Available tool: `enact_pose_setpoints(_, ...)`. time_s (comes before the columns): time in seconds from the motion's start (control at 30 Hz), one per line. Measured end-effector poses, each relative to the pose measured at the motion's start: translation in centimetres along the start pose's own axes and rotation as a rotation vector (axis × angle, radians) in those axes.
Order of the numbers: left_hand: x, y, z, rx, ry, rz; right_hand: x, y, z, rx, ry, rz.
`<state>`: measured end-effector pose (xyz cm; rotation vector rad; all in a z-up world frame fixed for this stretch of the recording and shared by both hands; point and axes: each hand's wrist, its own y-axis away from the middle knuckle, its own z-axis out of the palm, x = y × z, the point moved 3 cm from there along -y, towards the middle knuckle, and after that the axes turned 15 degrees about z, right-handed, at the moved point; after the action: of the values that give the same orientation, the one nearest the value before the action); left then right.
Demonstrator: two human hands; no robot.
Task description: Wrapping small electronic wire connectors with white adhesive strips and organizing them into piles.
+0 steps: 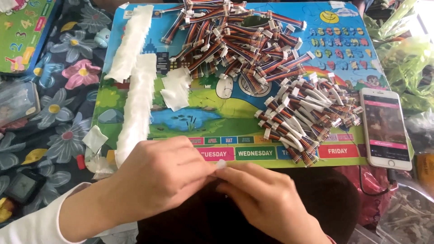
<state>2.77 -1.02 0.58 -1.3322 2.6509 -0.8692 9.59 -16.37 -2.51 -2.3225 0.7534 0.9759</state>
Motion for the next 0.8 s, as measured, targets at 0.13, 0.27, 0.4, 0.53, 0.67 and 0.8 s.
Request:
enact_pose_setpoints(0.13, -0.5, 0.3, 0.2, -0.014, 0.141, -0.135, -1.0, -0.2, 0.0, 0.137, 0.288, -0.216)
enact_pose_setpoints(0.27, 0.0, 0.1, 0.0, -0.057, -0.025, 0.026, -0.7, -0.3, 0.1, 0.106, 0.139, -0.168)
enact_pose_setpoints(0.4, 0.0, -0.2, 0.4, -0.102, -0.127, 0.142, -1.0, -0.2, 0.0, 0.188, 0.316, -0.195)
enact_pose_setpoints(0.53, 0.0, -0.5, 1.4, -0.107, -0.119, 0.094, -1.1, 0.3, -0.2, 0.316, 0.460, -0.263)
enact_pose_setpoints(0.67, 0.1, -1.5, 1.8, 0.001, -0.259, 0.129, -0.5, 0.1, -0.4, 0.218, 0.292, -0.165)
enact_pose_setpoints(0.8, -2.3, -2.2, 2.8, -0.005, 0.106, 0.020, 0.8, -0.3, -1.0, 0.225, 0.152, 0.022)
